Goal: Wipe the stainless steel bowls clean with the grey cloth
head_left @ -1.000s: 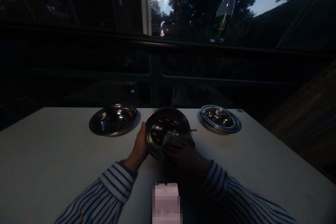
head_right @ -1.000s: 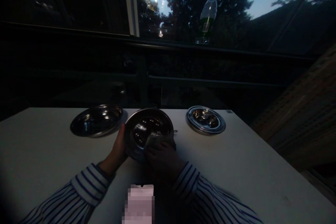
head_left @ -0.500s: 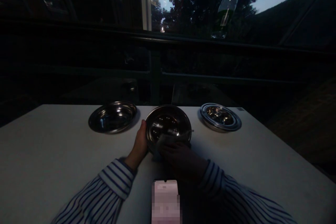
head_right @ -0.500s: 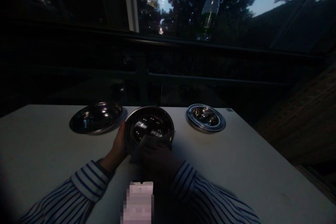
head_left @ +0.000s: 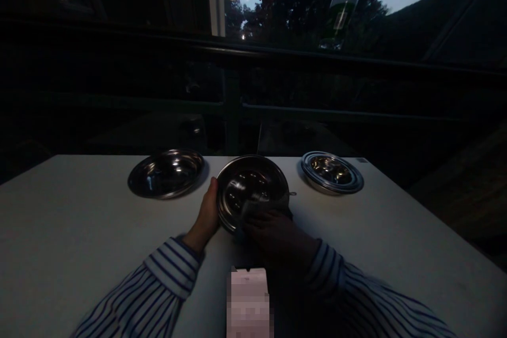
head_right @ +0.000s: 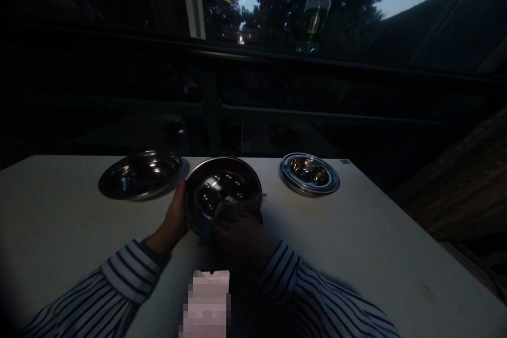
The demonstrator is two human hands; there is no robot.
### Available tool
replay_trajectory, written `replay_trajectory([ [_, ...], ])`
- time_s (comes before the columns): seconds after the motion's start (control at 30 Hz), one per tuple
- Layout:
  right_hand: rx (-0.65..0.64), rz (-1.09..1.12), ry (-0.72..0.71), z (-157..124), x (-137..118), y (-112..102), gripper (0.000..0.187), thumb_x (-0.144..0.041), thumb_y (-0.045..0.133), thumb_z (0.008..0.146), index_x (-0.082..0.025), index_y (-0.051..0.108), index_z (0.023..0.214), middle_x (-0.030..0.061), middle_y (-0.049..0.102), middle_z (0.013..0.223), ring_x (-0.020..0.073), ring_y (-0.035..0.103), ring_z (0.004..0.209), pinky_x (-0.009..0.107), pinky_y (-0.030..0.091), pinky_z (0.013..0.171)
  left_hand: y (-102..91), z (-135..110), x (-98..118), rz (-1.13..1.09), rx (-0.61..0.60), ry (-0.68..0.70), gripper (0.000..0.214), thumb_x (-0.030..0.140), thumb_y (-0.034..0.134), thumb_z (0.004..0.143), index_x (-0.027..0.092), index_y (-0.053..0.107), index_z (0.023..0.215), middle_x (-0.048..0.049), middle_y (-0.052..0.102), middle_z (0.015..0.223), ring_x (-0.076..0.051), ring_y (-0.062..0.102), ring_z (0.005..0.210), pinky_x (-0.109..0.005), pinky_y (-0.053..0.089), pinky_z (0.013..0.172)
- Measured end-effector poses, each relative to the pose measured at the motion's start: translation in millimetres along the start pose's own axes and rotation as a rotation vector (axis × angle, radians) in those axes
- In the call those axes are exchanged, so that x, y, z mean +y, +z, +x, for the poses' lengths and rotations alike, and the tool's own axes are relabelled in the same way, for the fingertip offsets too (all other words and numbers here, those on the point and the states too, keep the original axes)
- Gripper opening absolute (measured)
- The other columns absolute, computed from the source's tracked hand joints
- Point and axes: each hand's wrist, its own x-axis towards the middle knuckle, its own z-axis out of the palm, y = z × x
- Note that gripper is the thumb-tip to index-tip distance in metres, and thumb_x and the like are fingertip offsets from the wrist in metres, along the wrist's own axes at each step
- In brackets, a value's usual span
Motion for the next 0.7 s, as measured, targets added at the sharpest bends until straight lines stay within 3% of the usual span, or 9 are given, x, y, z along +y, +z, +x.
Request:
replay_trajectory([
  [0.2,0.127,0.016,0.004,19.2,-6.4,18.1,0.045,-0.031,0.036,0.091,-0.009,0.038,0.13,0.0116,0.046,0.132,0.0245,0.037,0.122,0.043,0.035,0.096,6.4,-4.3,6.1,-0.055,-0.042,-0.074,0.063,0.064,0.047,0.071,0.013,0.065,0.102,-0.0086,0.072,0.089,-0.027,0.061,0.1,-0.04,0.041,0.093],
  [0.53,0.322,-0.105,0.179,37.6,-1.3,9.5,0.044,-0.029,0.033,0.091,-0.008,0.04,0.129,0.0119,0.04,0.137,0.0248,0.032,0.124,0.043,0.03,0.099,9.1,-7.2,1.0,-0.09,-0.087,-0.104,0.057,0.061,0.054,0.069,0.013,0.067,0.096,-0.0094,0.071,0.096,-0.027,0.056,0.108,-0.037,0.035,0.099],
  [0.7,0.339,-0.152,0.331,33.5,13.9,4.8,0.044,-0.02,0.035,0.088,-0.007,0.04,0.13,0.0125,0.04,0.137,0.0264,0.034,0.123,0.041,0.032,0.097,3.4,-2.7,-7.0,-0.024,-0.09,-0.064,0.058,0.061,0.05,0.072,0.013,0.067,0.099,-0.0102,0.07,0.1,-0.026,0.055,0.11,-0.037,0.034,0.1],
])
